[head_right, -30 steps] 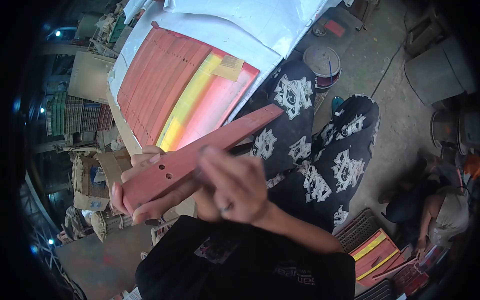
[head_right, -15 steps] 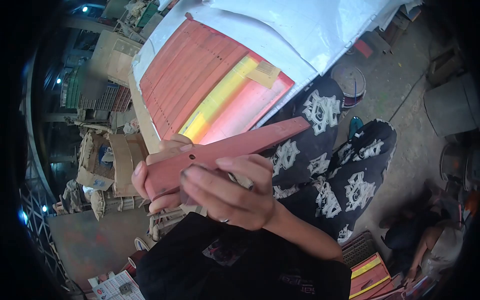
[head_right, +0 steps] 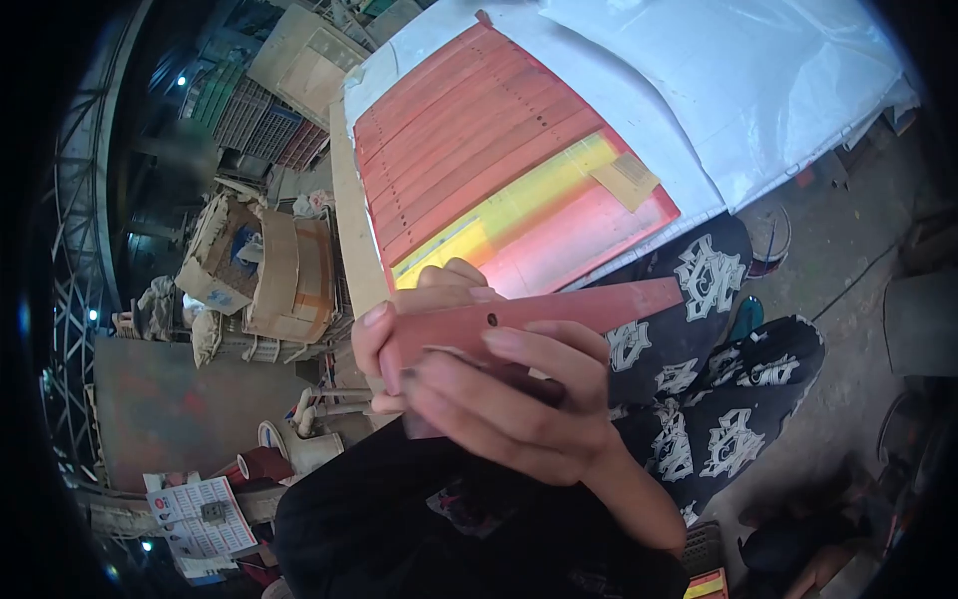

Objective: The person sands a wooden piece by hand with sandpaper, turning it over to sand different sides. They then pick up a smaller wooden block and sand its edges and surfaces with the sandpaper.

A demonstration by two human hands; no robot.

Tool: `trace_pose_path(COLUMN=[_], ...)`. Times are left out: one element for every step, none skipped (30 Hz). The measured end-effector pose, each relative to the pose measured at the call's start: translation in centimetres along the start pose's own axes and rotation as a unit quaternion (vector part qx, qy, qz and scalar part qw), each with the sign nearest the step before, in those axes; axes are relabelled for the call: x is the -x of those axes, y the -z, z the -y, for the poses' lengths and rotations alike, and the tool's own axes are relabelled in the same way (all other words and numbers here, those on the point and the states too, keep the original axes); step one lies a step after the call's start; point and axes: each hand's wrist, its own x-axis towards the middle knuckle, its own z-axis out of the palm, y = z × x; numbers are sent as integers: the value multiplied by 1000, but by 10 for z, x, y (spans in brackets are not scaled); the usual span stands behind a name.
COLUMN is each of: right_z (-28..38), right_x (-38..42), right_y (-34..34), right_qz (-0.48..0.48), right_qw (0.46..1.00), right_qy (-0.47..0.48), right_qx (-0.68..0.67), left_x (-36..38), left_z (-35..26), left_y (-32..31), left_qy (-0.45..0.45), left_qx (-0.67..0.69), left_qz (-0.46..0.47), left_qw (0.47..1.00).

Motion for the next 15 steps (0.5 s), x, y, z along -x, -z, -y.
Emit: trace_pose_path(right_z=[-3, -5, -7, -8, -5, -3, -1, -2, -2, -1, -4, -5, -6, -5, -3], right_x=[5, 10, 21, 26, 24, 19, 9, 4, -1, -6, -6, -3, 0, 3, 7], right_y=[8, 17, 22, 25, 26, 25, 21, 14, 7, 0, 2, 10, 18, 19, 20], right_qz=[23, 47, 59, 74, 83, 71, 57, 35, 13, -8, 0, 25, 50, 49, 48], right_qw=[1000, 998, 997, 994, 994, 996, 998, 999, 999, 998, 998, 999, 999, 998, 997], right_qy=[-15, -31, -55, -80, -73, -52, -29, -15, 0, 15, 18, 0, -16, -37, -60], right_qx=[-4, -6, 6, 18, 15, -5, -25, -36, -47, -58, -52, -33, -14, -14, -14], left_x=[0, 1, 0, 2, 4, 6, 9, 8, 7, 7, 6, 5, 3, 1, 4], left_z=[1, 2, 3, 3, 4, 5, 2, 1, 0, -1, -1, 1, 3, 5, 5], left_y=[-2, -3, -4, -10, -16, -22, -26, -30, -34, -37, -34, -30, -26, -22, -22], left_qy=[-5, -10, -22, -29, -37, -44, -43, -41, -39, -37, -32, -34, -36, -39, -41], left_qx=[-3, -6, -5, 6, 17, 28, 40, 49, 58, 67, 64, 67, 70, 73, 72], left_qz=[-10, -21, -24, -49, -73, -98, -118, -129, -141, -152, -133, -115, -97, -79, -86], left_qw=[1000, 1000, 999, 998, 996, 994, 991, 990, 988, 985, 989, 990, 992, 993, 993])
